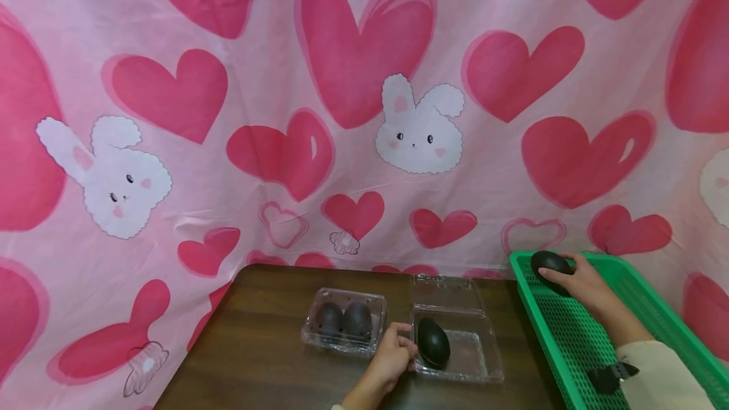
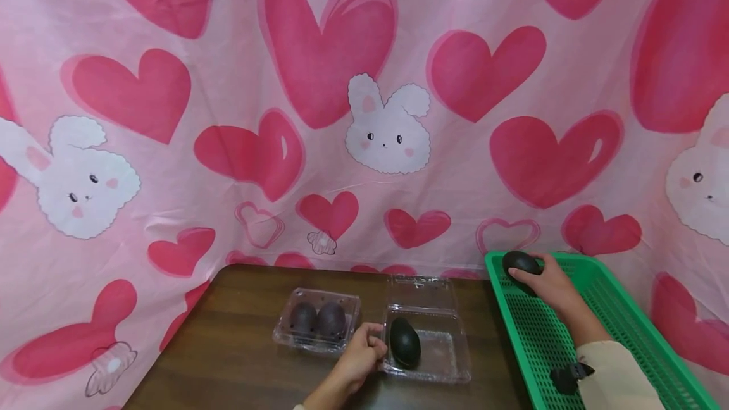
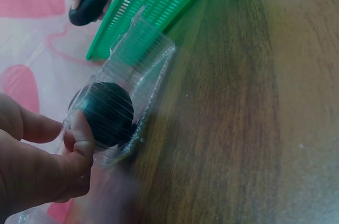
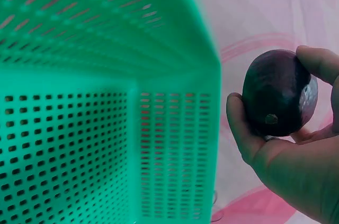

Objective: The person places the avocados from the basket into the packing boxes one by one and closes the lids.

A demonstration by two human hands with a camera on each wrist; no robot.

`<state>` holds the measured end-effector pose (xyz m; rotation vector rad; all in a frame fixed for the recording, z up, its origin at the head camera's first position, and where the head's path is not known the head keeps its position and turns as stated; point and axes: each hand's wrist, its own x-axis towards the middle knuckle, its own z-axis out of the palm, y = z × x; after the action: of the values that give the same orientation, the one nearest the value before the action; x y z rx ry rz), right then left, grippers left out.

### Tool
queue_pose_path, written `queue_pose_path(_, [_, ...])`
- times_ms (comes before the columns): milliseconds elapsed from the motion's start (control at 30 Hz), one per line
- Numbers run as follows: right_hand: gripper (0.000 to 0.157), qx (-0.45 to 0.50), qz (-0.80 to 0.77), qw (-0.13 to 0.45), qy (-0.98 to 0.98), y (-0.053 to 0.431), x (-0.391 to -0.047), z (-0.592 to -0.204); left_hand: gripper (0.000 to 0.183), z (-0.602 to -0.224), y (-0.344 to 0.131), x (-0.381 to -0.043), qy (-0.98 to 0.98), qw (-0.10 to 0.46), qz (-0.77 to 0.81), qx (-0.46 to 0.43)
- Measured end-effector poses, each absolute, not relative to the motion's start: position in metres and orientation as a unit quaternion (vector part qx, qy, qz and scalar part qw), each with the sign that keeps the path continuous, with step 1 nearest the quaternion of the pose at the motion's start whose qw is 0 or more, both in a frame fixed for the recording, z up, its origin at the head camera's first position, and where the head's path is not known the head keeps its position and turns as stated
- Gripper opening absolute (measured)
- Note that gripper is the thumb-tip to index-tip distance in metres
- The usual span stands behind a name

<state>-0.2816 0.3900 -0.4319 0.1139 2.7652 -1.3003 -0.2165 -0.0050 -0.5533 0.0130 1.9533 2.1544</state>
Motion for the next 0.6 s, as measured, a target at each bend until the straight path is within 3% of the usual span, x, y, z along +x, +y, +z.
queue_pose_path(600, [0.086,-0.005,-0.419,0.036,0.907,0.337,-0.266,-0.400,0.041,-0.550,-0.005,-0.216,0.665,0.119,0.738,0.003])
